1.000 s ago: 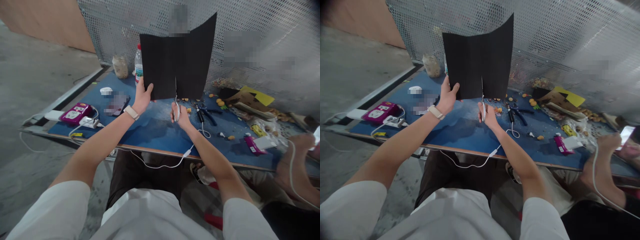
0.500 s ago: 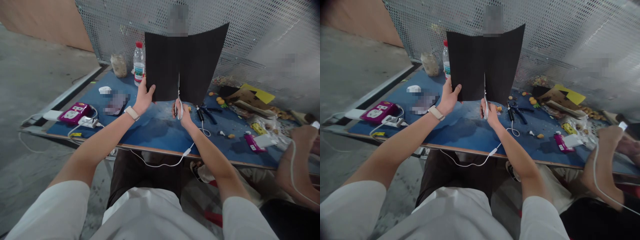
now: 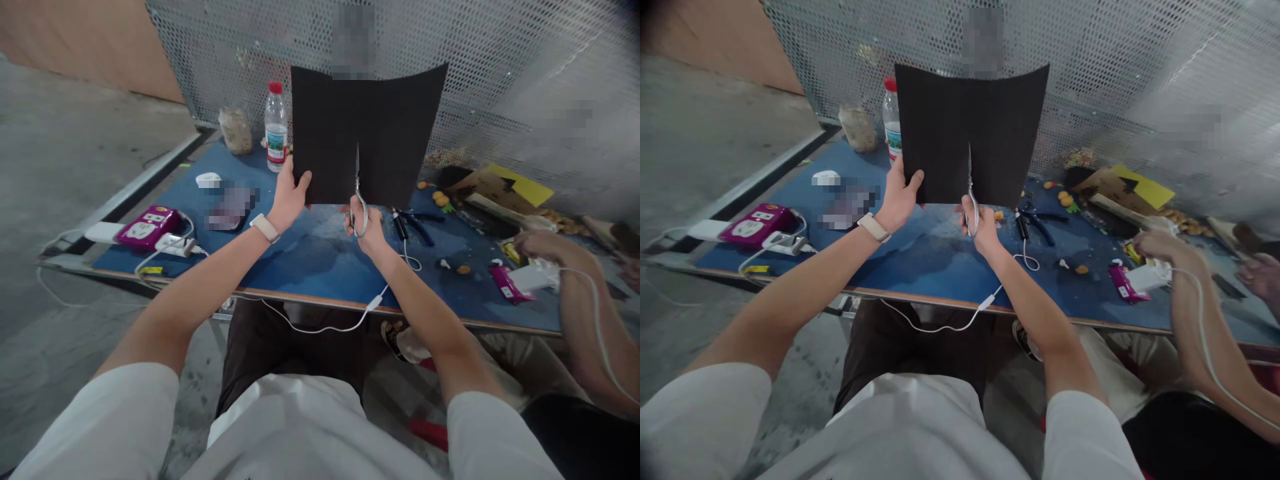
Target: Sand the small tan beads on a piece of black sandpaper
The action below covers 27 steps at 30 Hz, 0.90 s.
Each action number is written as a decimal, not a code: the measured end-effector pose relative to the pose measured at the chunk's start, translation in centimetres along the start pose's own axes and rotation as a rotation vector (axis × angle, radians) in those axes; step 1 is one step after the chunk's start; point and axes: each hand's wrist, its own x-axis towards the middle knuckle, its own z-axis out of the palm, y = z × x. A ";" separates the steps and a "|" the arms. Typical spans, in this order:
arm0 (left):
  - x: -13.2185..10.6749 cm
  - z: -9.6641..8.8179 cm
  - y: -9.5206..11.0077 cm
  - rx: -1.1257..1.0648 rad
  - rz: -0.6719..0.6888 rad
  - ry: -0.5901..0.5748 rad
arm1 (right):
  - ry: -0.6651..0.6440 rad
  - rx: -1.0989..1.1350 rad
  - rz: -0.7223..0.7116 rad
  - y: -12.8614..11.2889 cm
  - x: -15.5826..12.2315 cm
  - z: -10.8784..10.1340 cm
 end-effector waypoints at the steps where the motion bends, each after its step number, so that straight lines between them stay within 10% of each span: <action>1: 0.1 0.0 -0.7 -0.017 0.023 0.002 | 0.009 0.005 -0.003 0.0 -0.1 0.0; 13: 0.3 0.0 -2.7 0.004 0.115 -0.047 | -0.125 0.188 0.049 -1.4 0.1 0.3; 27: -1.0 0.7 -1.3 0.041 0.092 -0.115 | 0.048 0.010 0.003 0.1 0.5 -1.0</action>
